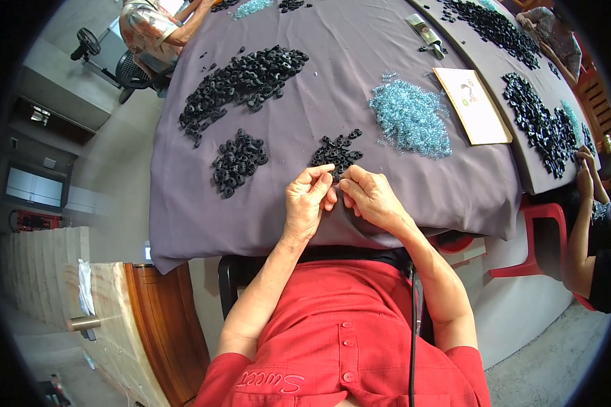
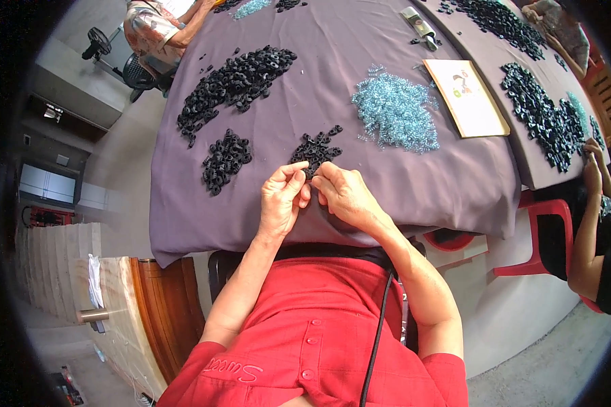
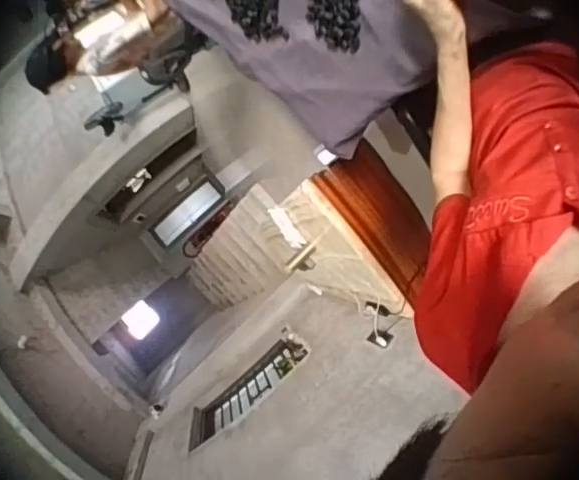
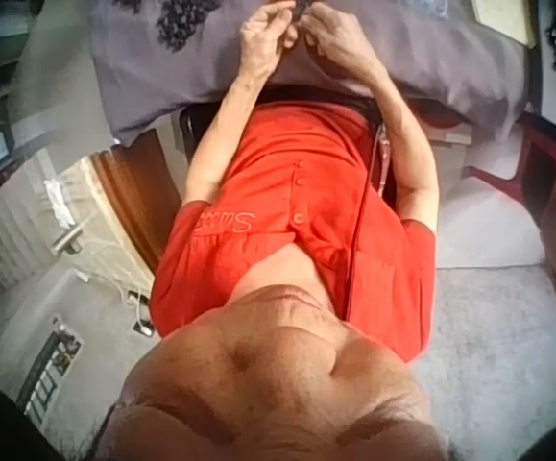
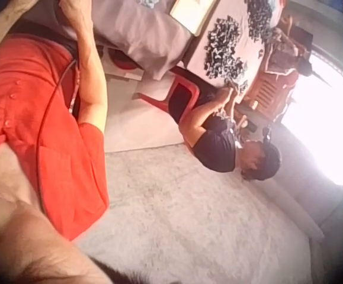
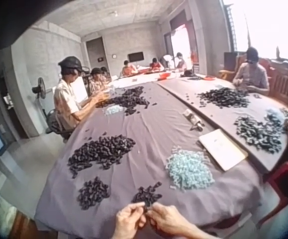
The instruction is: Sorting and inspecting small black plastic components on a table.
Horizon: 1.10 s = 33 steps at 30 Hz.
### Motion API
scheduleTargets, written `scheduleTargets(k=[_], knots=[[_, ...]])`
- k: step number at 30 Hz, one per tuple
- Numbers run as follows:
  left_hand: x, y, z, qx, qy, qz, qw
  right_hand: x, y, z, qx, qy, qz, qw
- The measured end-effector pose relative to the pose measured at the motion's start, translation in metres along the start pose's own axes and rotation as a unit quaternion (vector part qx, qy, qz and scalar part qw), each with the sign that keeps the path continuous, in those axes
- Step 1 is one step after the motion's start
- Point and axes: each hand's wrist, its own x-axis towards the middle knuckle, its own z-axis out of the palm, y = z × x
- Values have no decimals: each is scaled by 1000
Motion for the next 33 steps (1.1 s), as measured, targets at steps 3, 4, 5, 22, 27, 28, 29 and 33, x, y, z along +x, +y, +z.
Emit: scheduleTargets(k=[3,4,5,22,27,28,29,33], knots=[[-1,0,-1,9,1,9,1000,1,0,2,-23,20,-1,1000],[-1,-1,-1,15,-2,12,1000,1,0,2,-34,28,-7,999],[-1,-1,-1,15,-1,12,1000,1,0,3,-45,36,-12,998],[-4,-3,-1,85,5,57,995,1,13,9,-124,83,-90,985],[-3,-5,-1,160,-2,119,980,2,12,10,-138,91,-101,981],[-4,-4,-1,146,-5,106,984,1,11,11,-138,90,-102,981],[-4,-4,-1,131,-9,94,987,1,9,11,-127,89,-90,984],[-4,0,-2,100,6,51,994,-2,7,12,-104,77,-91,987]])
